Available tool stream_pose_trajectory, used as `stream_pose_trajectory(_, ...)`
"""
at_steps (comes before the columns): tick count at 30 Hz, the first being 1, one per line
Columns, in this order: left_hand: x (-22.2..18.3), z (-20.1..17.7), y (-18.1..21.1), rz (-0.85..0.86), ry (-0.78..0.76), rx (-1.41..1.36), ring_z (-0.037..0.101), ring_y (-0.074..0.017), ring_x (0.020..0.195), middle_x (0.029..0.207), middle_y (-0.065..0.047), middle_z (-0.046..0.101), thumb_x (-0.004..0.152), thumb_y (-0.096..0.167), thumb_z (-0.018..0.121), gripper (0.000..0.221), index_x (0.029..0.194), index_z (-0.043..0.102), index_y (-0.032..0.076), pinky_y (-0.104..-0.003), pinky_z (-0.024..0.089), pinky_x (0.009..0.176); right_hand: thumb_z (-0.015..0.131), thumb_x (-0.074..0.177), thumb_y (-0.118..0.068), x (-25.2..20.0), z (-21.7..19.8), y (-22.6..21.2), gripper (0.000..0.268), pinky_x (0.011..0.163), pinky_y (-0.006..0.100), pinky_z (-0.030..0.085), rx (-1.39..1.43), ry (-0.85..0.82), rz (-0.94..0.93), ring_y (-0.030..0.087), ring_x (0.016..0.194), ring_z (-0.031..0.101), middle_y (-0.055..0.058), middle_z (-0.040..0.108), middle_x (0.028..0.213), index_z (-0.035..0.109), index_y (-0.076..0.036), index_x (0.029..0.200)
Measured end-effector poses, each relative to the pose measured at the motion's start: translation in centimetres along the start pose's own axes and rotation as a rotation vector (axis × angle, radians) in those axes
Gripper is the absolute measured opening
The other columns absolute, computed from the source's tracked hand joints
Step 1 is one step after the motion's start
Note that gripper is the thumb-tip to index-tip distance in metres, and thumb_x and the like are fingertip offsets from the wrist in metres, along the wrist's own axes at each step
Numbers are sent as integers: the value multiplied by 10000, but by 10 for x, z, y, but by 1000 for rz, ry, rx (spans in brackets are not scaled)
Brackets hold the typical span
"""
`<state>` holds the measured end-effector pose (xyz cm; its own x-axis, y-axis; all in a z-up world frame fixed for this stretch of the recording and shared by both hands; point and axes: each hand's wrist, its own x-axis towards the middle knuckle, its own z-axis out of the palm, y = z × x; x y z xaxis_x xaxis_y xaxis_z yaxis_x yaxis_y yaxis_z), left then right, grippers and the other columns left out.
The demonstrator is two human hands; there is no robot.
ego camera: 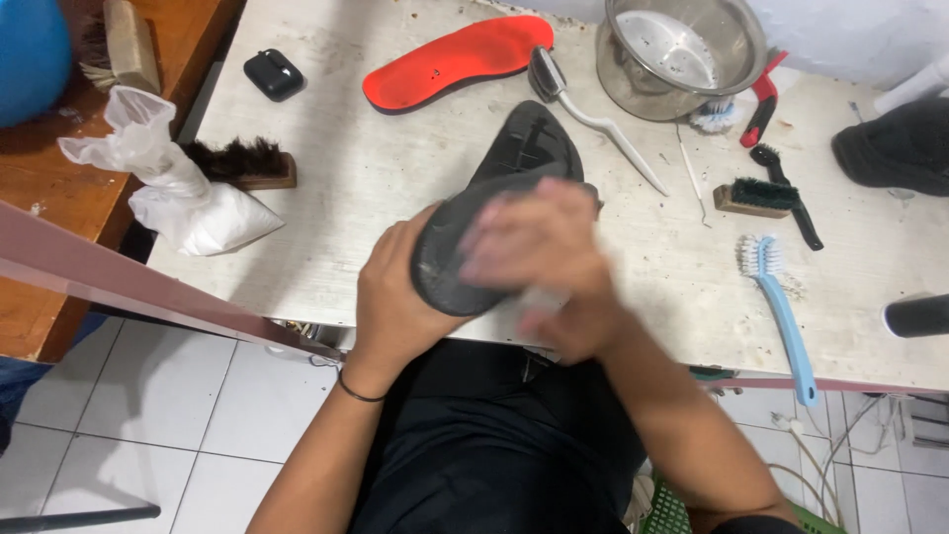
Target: The person scrubs the sole of a black shoe with a brush and foam, wipes it clean with a cloth, and applies a liquid to the sole using a small applicator.
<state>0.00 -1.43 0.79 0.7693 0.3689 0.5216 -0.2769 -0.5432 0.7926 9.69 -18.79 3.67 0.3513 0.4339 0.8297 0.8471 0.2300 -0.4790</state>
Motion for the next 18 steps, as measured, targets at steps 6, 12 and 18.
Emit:
stream_pose_trajectory(6,-13,14,-14,167,-20,202,669,-255,837,855,-89,662,755,427,877,684,1274,682,26,-374,593,751,787,800,-612,-12,9,-8,638,1078,549,451,-332,-53,153,424,1200,545,176,519,1235,719,-74,1134)
stream_pose_trajectory(12,-14,17,-22,223,-70,271,640,-262,776,813,-109,650,735,371,893,679,1268,684,5,-380,583,643,723,884,-586,-30,17,-20,701,1232,731,115,-279,-225,303,488,1576,148,188,283,1693,591,-217,1464)
stream_pose_trajectory(18,-10,15,-3,247,-17,315,633,-246,772,804,-108,653,693,313,893,677,1264,696,8,-360,597,644,677,964,-10,-22,10,-21,379,820,500,607,-295,134,342,436,1041,724,321,717,1078,606,105,1318)
